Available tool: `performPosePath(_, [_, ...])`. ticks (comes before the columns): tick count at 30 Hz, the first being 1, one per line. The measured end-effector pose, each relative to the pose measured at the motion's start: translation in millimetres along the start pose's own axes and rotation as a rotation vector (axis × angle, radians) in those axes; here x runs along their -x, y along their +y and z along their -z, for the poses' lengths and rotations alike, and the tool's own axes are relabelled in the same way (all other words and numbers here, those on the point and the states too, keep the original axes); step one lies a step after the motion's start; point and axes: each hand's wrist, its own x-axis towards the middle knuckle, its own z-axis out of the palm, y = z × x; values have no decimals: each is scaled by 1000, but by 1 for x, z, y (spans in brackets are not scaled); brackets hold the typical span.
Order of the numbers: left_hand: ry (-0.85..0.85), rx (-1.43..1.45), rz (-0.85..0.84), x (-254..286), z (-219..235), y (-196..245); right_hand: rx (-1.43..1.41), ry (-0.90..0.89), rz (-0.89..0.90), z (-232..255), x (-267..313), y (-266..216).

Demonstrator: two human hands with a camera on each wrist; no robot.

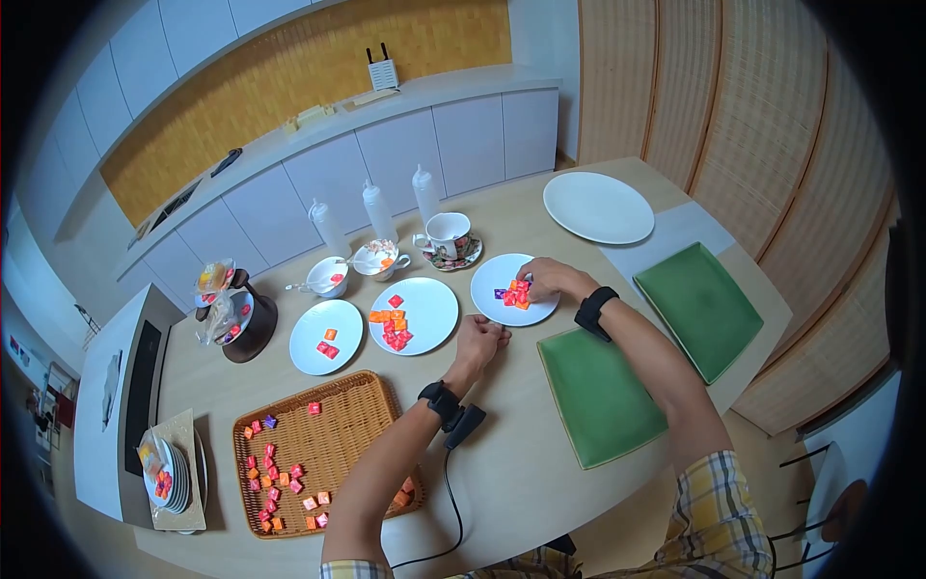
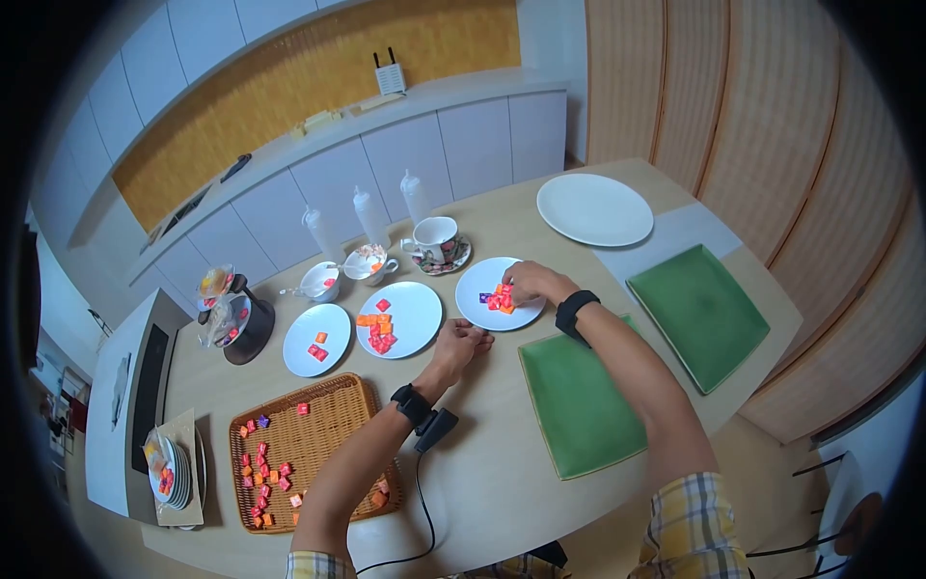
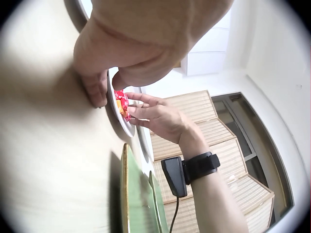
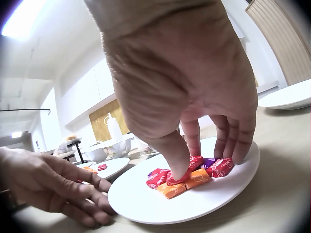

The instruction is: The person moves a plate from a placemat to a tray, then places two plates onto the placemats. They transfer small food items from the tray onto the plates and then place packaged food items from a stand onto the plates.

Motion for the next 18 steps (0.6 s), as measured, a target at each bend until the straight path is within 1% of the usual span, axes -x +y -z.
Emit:
performPosePath(3, [-15, 5, -26, -3, 0, -3, -2, -14, -2, 6, 16, -14])
performPosePath(10, [-23, 34, -42, -4, 1, -6, -21, -119, 43, 5, 9, -11])
performPosePath(12, [-24, 37, -40, -4, -1, -6, -33, -44, -3, 1, 1, -9])
performPosePath(13, [-19, 37, -33, -5, -2, -6, -33, -44, 10, 2, 3, -11])
performPosePath(15, [23, 37, -35, -5, -3, -9, -55, 95, 112, 0, 8, -21])
performPosePath(17, [28, 3, -37, -3, -2, -8, -15, 78, 143, -1, 10, -29])
performPosePath(18, [26, -31, -35, -3, 0, -8, -23, 12, 150, 3, 14, -34])
